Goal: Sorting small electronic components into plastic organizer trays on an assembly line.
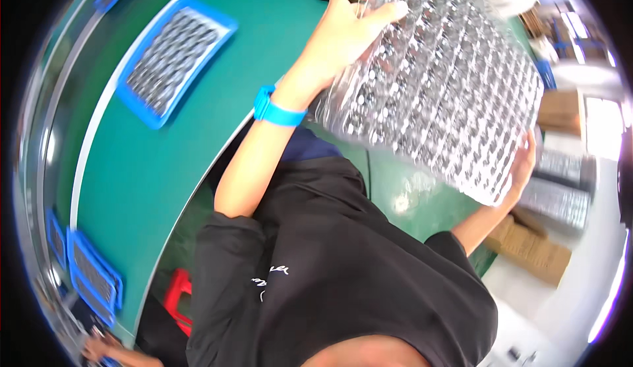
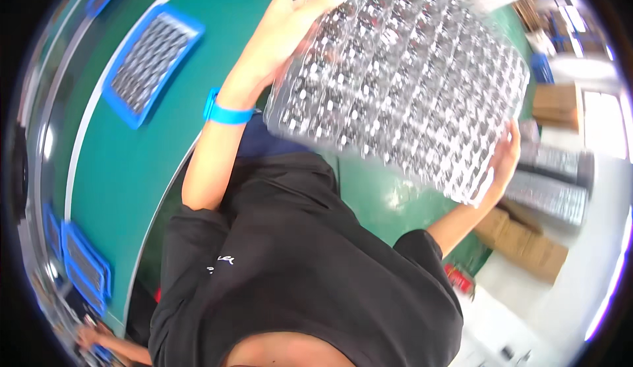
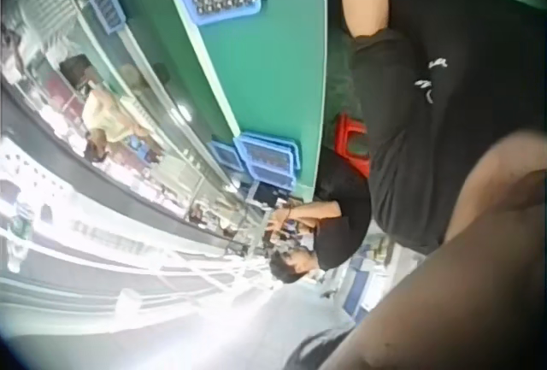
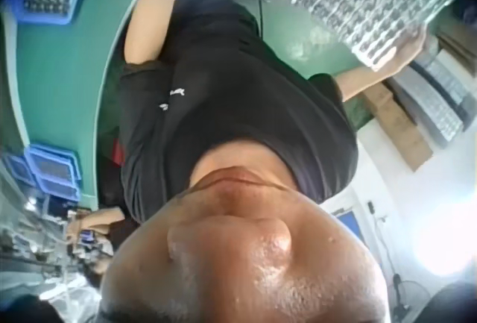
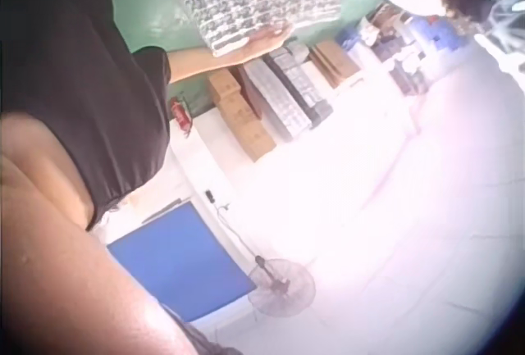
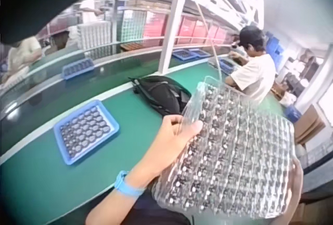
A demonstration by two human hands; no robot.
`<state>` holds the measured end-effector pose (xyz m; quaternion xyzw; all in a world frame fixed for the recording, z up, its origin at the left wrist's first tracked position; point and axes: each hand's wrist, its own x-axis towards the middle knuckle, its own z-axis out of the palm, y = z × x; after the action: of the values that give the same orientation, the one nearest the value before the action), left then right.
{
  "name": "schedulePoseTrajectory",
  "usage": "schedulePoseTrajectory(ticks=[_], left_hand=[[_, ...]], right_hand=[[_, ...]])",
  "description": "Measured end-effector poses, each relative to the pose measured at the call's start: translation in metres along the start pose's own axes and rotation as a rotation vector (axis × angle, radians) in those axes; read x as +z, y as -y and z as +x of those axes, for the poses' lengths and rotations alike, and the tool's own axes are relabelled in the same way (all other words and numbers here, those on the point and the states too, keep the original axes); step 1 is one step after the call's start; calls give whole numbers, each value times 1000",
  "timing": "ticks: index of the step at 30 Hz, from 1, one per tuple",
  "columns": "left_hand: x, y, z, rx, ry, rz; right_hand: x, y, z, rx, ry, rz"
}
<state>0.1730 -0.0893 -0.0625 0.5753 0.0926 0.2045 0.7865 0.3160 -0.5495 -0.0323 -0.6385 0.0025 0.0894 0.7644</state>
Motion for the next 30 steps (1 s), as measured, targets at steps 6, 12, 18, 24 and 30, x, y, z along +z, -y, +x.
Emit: schedulePoseTrajectory(ticks=[6,12,18,24,30], left_hand=[[-73,-95,-159,26,-372,11],[-97,-101,-320,192,-881,-49],[-60,-48,-428,390,-1057,-263],[7,0,-400,431,-1261,-390],[29,36,-381,428,-1303,-370]], right_hand=[[135,12,19,72,369,1],[369,17,4,-99,884,-352],[585,1,-70,-180,1716,-602],[721,-73,-133,-246,2119,-761],[779,-121,-181,-394,2488,-936]])
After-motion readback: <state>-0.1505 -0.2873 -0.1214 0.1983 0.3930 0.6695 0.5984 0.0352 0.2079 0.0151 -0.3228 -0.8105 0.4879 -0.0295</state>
